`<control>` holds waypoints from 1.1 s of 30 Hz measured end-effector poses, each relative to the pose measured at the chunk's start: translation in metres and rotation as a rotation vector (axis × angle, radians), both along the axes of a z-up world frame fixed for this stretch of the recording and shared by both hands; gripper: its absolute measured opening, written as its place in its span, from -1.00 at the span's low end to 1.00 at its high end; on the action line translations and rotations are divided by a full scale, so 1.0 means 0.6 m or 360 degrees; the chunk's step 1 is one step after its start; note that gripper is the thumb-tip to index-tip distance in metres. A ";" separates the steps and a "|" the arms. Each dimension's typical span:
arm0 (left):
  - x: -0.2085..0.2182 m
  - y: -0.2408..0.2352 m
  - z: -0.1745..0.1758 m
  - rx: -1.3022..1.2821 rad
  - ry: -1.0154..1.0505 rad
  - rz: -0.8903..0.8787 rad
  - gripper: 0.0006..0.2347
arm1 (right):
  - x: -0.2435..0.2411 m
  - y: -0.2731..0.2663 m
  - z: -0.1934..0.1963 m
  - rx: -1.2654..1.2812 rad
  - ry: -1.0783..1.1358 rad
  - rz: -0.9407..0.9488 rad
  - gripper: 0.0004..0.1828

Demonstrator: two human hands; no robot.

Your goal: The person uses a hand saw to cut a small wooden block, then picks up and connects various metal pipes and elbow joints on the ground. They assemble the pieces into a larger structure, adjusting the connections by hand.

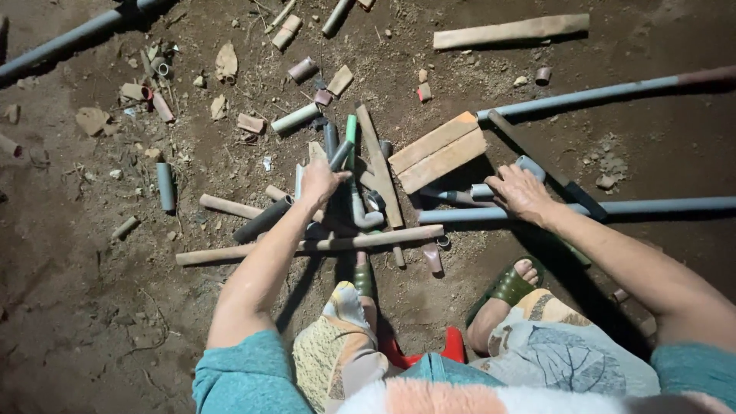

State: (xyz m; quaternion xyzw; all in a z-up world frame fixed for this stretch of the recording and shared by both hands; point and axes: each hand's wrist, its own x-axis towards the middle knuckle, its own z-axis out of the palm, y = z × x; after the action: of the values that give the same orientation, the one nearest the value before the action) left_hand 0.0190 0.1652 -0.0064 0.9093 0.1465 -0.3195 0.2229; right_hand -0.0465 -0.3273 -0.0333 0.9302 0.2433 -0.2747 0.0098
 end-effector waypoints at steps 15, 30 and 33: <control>0.030 -0.029 0.108 -0.0231 -0.0038 0.0156 -0.51 | -0.015 0.036 0.058 0.0584 -0.0592 0.0090 -0.64; -0.058 -0.241 0.254 -0.0823 -0.0013 -0.0474 -0.78 | -0.010 0.227 0.152 0.2062 0.1662 -0.1913 -0.50; -0.073 -0.244 0.180 -0.0829 -0.0049 -0.0595 -0.77 | -0.010 0.234 0.217 0.1965 0.1509 -0.1746 -0.59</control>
State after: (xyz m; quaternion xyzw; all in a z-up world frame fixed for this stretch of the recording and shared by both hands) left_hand -0.0247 0.0190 0.1018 0.8376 -0.1132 -0.3678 0.3877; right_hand -0.0524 -0.1867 0.0967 0.5473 -0.1463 -0.4126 -0.7133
